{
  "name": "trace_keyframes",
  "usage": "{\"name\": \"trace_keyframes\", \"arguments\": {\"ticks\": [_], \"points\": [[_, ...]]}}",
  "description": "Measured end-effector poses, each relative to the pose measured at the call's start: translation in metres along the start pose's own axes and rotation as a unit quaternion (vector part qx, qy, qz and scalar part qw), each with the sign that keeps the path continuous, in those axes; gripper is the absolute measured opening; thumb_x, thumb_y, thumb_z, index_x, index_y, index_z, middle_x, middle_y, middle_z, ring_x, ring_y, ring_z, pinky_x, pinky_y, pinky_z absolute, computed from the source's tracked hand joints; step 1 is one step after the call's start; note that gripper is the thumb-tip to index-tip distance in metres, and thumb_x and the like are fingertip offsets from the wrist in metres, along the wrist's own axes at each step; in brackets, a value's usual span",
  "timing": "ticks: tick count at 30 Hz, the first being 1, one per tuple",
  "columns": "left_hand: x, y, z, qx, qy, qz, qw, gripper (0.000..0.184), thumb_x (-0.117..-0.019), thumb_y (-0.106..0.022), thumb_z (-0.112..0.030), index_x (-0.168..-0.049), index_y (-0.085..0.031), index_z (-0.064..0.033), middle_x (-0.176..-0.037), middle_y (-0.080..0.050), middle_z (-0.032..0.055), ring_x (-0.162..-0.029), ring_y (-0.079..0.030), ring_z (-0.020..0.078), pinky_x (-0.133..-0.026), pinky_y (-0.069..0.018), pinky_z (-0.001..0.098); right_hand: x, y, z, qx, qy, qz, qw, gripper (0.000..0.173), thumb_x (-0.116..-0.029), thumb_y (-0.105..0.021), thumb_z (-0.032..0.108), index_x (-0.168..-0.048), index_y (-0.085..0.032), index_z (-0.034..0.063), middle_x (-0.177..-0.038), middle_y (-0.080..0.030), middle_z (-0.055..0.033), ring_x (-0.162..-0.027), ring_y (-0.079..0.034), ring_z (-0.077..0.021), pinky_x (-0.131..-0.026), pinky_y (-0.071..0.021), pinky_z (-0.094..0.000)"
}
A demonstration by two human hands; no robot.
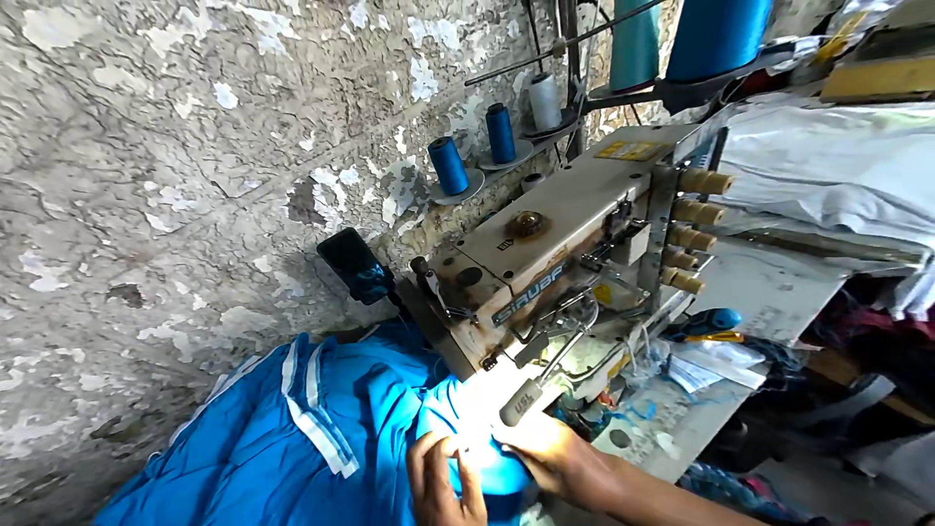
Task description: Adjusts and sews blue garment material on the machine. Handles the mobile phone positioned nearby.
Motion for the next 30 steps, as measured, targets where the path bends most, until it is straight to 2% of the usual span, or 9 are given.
{"name": "trace_keyframes", "arguments": {"ticks": [4, 7, 10, 12, 14, 17, 19, 24, 30], "points": [[-0.002, 0.002, 0.011, 0.019, 0.027, 0.031, 0.999, 0.015, -0.0905, -0.053, -0.002, -0.089, -0.063, 0.0103, -0.099, -0.060, 0.0203, -0.097, -0.059, 0.0127, -0.087, -0.0477, 0.0147, -0.010, 0.014, -0.006, -0.132, -0.180, -0.074, 0.972, 0.011, -0.0882, -0.066, 0.009, -0.088, -0.074, 0.0017, -0.081, -0.074, -0.0036, -0.078, -0.068, 0.0000, -0.075, -0.0526, -0.0134], [0.005, -0.001, 0.016, 0.096, 0.067, 0.014, 0.993, 0.013, -0.0922, -0.054, 0.001, -0.091, -0.060, 0.0118, -0.100, -0.062, 0.0166, -0.100, -0.061, 0.0053, -0.089, -0.0488, 0.0131, -0.023, 0.021, -0.009, -0.325, -0.342, -0.060, 0.880, 0.009, -0.0853, -0.071, 0.001, -0.094, -0.070, 0.0031, -0.083, -0.072, 0.0072, -0.079, -0.067, 0.0062, -0.077, -0.0566, -0.0140], [0.014, -0.009, 0.013, 0.168, 0.090, -0.007, 0.982, 0.014, -0.0930, -0.059, -0.005, -0.091, -0.061, 0.0087, -0.094, -0.064, 0.0069, -0.094, -0.061, -0.0031, -0.085, -0.0508, 0.0116, -0.022, 0.018, -0.012, -0.399, -0.382, -0.064, 0.831, 0.018, -0.0836, -0.073, -0.001, -0.100, -0.070, 0.0062, -0.087, -0.075, 0.0083, -0.084, -0.071, 0.0017, -0.081, -0.0599, -0.0192], [0.023, -0.018, 0.013, 0.202, 0.116, 0.007, 0.972, 0.030, -0.0932, -0.069, -0.020, -0.097, -0.061, 0.0085, -0.094, -0.066, 0.0045, -0.092, -0.063, -0.0029, -0.084, -0.0539, 0.0150, -0.018, 0.014, -0.012, -0.411, -0.385, -0.079, 0.823, 0.019, -0.0815, -0.076, 0.001, -0.098, -0.070, 0.0094, -0.087, -0.074, 0.0102, -0.084, -0.069, 0.0031, -0.080, -0.0587, -0.0180], [0.030, -0.028, 0.012, 0.218, 0.135, 0.007, 0.967, 0.038, -0.0886, -0.076, -0.023, -0.101, -0.061, 0.0100, -0.095, -0.069, 0.0053, -0.093, -0.066, -0.0006, -0.086, -0.0555, 0.0179, -0.014, 0.011, -0.012, -0.436, -0.375, -0.112, 0.811, 0.020, -0.0793, -0.077, -0.002, -0.092, -0.071, 0.0124, -0.084, -0.074, 0.0101, -0.081, -0.069, 0.0027, -0.077, -0.0587, -0.0184], [0.028, -0.034, 0.011, 0.165, 0.159, -0.013, 0.973, 0.029, -0.0790, -0.078, -0.007, -0.097, -0.065, 0.0117, -0.091, -0.070, 0.0113, -0.087, -0.068, 0.0030, -0.083, -0.0553, 0.0171, -0.016, 0.011, -0.011, -0.372, -0.367, -0.128, 0.843, 0.012, -0.0775, -0.077, 0.002, -0.082, -0.073, 0.0124, -0.075, -0.071, 0.0122, -0.070, -0.065, 0.0078, -0.068, -0.0548, -0.0128], [0.023, -0.035, 0.014, 0.160, 0.189, -0.010, 0.969, 0.021, -0.0800, -0.075, 0.001, -0.098, -0.069, 0.0100, -0.092, -0.072, 0.0113, -0.085, -0.069, 0.0016, -0.081, -0.0565, 0.0158, -0.020, 0.012, -0.011, -0.305, -0.377, -0.112, 0.867, 0.004, -0.0786, -0.075, 0.006, -0.079, -0.073, 0.0091, -0.072, -0.068, 0.0123, -0.069, -0.062, 0.0106, -0.067, -0.0522, -0.0102], [0.014, -0.034, 0.033, 0.251, 0.203, 0.002, 0.947, 0.018, -0.0907, -0.061, 0.007, -0.107, -0.069, 0.0097, -0.096, -0.075, 0.0055, -0.090, -0.070, -0.0002, -0.084, -0.0582, 0.0168, -0.023, 0.001, -0.020, -0.161, -0.300, -0.085, 0.936, 0.022, -0.0832, -0.073, 0.016, -0.097, -0.073, -0.0017, -0.088, -0.075, -0.0033, -0.087, -0.070, 0.0008, -0.083, -0.0563, -0.0173], [0.029, -0.040, 0.045, 0.337, 0.288, 0.009, 0.896, 0.025, -0.0917, -0.056, 0.008, -0.114, -0.067, 0.0075, -0.101, -0.073, 0.0041, -0.090, -0.069, 0.0045, -0.082, -0.0587, 0.0210, -0.018, -0.010, -0.035, -0.257, -0.324, -0.051, 0.909, 0.024, -0.0803, -0.077, 0.009, -0.101, -0.072, -0.0018, -0.092, -0.075, -0.0002, -0.089, -0.069, 0.0025, -0.085, -0.0572, -0.0168]]}}
Point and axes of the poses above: each hand's wrist, its own x-axis away from the middle knuckle, its own y-axis out of the back of the hand, z = x × y, the point moved 6 cm from there along -x, towards the middle knuckle
